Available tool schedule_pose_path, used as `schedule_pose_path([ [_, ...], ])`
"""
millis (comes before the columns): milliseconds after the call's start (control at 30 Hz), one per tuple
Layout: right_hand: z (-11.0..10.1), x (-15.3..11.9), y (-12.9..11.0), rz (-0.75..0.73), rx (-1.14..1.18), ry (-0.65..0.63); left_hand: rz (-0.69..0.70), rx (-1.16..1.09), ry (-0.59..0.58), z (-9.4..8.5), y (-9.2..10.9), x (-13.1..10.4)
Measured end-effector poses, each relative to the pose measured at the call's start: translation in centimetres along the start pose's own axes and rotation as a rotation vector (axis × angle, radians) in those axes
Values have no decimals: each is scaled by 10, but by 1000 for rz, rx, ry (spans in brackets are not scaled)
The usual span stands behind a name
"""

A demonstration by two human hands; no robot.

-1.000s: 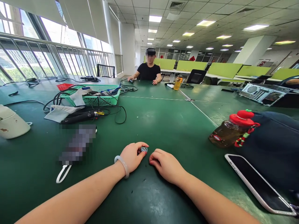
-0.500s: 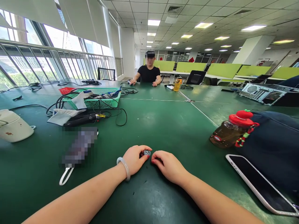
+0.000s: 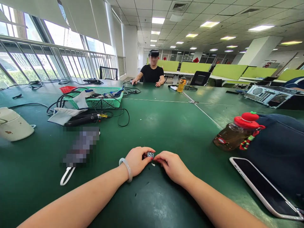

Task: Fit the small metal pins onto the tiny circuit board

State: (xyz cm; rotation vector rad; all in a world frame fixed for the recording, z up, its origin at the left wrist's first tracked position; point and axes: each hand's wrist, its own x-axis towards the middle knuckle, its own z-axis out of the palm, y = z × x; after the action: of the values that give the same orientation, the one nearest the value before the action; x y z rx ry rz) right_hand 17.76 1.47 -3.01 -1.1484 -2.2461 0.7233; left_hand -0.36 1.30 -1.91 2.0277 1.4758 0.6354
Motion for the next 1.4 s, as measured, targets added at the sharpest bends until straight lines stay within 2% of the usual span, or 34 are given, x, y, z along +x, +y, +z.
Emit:
schedule_pose_path([
  [200, -1, -1, 3, 37, 54, 100, -6, -30, 8, 1, -2, 1],
  [300, -2, 0, 3, 60, 33, 111, -2, -36, 15, 1, -3, 1],
  [567, -7, 0, 1, 114, -232, 31, -28, -31, 34, 1, -5, 1],
  [900, -7, -5, -3, 43, -210, -101, -47, -26, 17, 0, -2, 1],
  [1233, -5, -5, -9, -42, -177, 61, -19, 17, -41, -1, 2, 0],
  [1400, -6, -5, -8, -34, -182, 45, 21, -7, -54, -1, 3, 0],
])
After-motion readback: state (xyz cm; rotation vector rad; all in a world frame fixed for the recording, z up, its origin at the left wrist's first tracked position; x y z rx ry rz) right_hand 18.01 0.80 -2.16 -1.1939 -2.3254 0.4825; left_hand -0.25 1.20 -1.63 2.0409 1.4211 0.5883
